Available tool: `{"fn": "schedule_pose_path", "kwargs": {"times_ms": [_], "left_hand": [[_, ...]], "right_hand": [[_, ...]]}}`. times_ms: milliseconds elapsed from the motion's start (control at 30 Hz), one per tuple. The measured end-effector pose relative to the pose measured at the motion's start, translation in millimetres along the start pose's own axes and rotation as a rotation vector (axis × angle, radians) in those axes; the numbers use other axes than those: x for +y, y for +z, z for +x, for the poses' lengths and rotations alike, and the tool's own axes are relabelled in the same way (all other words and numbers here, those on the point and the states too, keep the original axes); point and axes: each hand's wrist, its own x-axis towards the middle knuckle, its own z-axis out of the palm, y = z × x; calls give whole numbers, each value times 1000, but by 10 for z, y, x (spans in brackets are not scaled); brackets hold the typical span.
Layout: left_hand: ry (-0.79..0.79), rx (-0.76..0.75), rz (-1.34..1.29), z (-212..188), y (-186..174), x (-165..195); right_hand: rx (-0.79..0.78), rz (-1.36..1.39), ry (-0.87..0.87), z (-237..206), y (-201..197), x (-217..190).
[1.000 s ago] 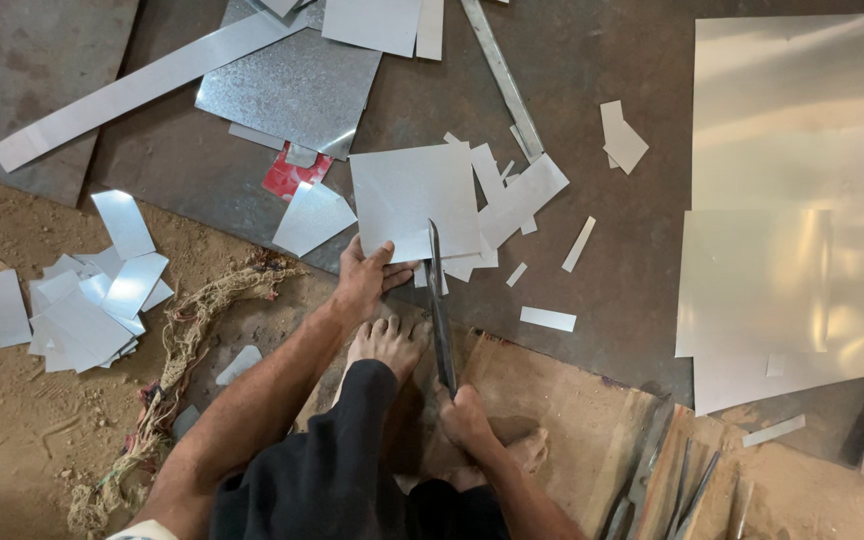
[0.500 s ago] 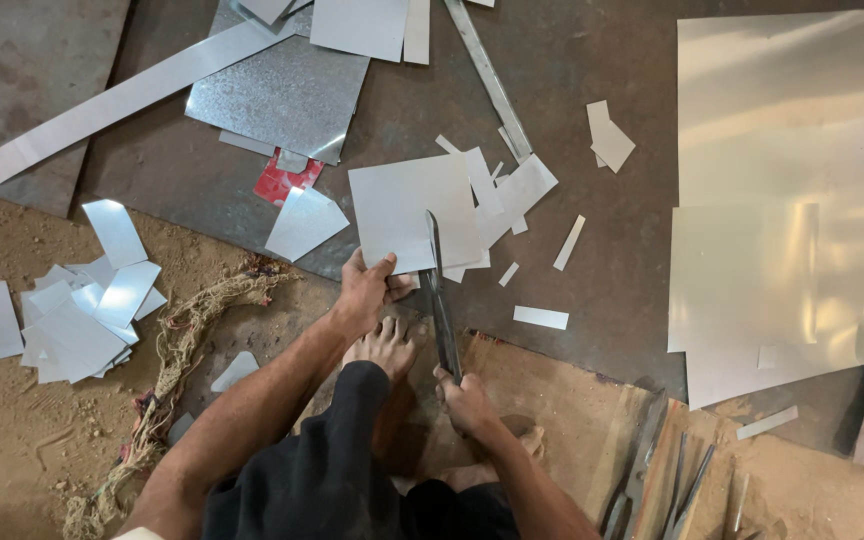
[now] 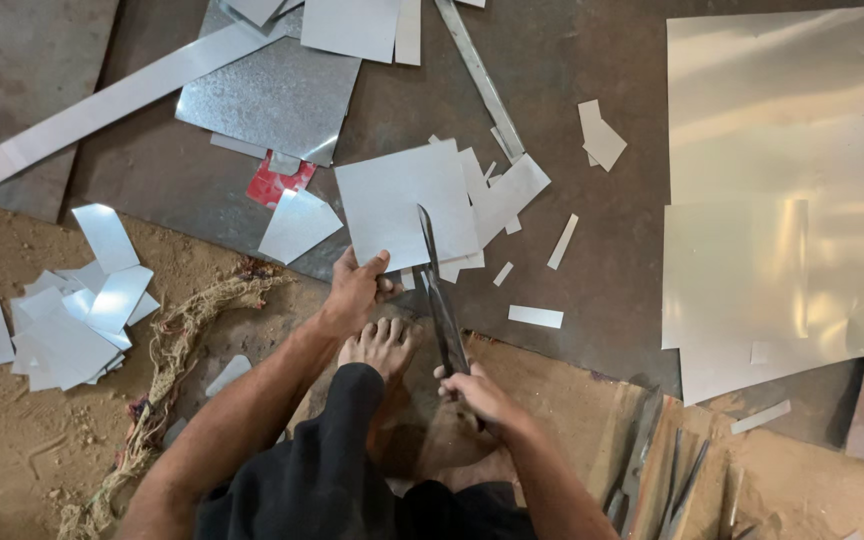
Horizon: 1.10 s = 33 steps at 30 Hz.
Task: The person sits on the floor and uses tin snips to cut a large sheet of metal into smaller rectangular pieces. They repeatedly position the sheet, cut strips, and set the cut pieces aside on the floor.
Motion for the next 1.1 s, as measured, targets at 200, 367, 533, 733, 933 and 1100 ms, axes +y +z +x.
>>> {"fn": "schedule_pose_path", "kwargs": {"times_ms": [200, 367, 533, 733, 933, 1100], "left_hand": [[-111, -70, 107, -11, 27, 359], [-211, 40, -26, -381, 242, 61], [-78, 22, 16, -384, 275, -31], [-48, 36, 53, -358, 266, -80], [-62, -3, 29, -415, 284, -53], [-112, -34, -6, -567, 370, -64]], "right_hand": [[-308, 483, -39, -244, -125, -293], [100, 62, -122, 142, 25, -180], [336, -148, -102, 324, 116, -40], [437, -343, -102, 483, 93, 69], [197, -158, -114, 540, -137, 97], [189, -90, -106, 428, -167, -237]]}}
